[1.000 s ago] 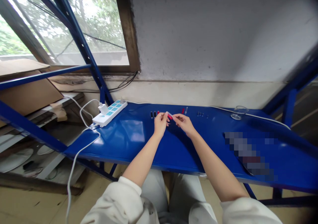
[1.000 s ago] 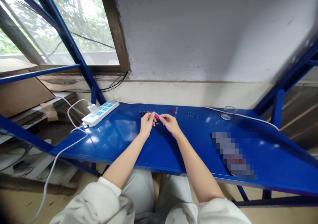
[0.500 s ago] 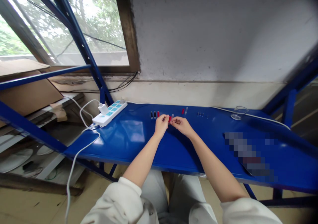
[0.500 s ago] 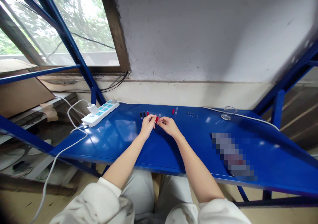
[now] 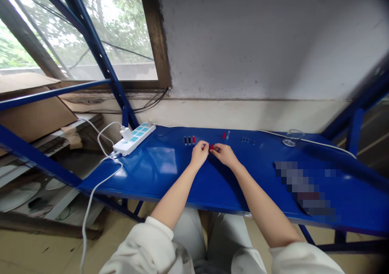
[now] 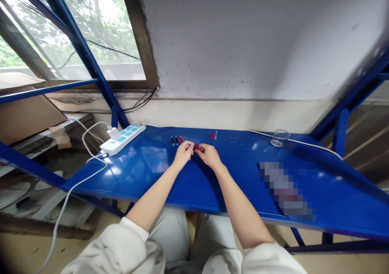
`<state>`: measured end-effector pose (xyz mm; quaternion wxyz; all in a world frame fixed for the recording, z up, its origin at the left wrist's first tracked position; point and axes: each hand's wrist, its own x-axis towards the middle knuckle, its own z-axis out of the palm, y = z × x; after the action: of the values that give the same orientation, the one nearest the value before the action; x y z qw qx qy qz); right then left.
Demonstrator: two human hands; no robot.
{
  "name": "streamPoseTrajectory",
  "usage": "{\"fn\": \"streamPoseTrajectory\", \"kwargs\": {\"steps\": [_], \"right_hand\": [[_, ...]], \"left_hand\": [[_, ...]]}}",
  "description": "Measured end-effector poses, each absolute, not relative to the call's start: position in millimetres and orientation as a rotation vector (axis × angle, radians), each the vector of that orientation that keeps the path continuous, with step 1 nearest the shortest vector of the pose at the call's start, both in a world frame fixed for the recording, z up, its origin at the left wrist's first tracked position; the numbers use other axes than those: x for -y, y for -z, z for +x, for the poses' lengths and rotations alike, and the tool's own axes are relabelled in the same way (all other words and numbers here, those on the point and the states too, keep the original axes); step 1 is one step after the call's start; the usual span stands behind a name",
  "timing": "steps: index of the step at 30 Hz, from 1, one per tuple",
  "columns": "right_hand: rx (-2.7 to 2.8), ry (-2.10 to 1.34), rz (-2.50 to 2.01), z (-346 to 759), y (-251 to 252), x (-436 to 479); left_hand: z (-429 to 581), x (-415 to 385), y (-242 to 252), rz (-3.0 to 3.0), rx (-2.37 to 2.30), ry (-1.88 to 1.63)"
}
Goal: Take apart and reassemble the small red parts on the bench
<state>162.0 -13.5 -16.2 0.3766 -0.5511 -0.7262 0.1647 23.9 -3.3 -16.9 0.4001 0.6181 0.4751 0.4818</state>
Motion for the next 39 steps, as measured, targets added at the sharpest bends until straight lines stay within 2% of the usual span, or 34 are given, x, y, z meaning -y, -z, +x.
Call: {"fn": "streamPoseTrajectory", "kwargs": {"steps": [5,11,25,39], "right_hand": [[1.619,-0.204,-1.776,188,21,6],[1.462,-0.246,-1.972,208,25,-8],[1.631,-0.159,-2.049,209,22,-46],[1.642,-0.178,-2.075,220,26,-48]], "left_hand": [[25,10,19,1.979,-1.24,-1.175],[24,13,20,2.17,-1.235,-1.098],[27,16,19,2.283,-1.247,-1.025],[28,17,18,2.316,-1.231,-0.996]]}}
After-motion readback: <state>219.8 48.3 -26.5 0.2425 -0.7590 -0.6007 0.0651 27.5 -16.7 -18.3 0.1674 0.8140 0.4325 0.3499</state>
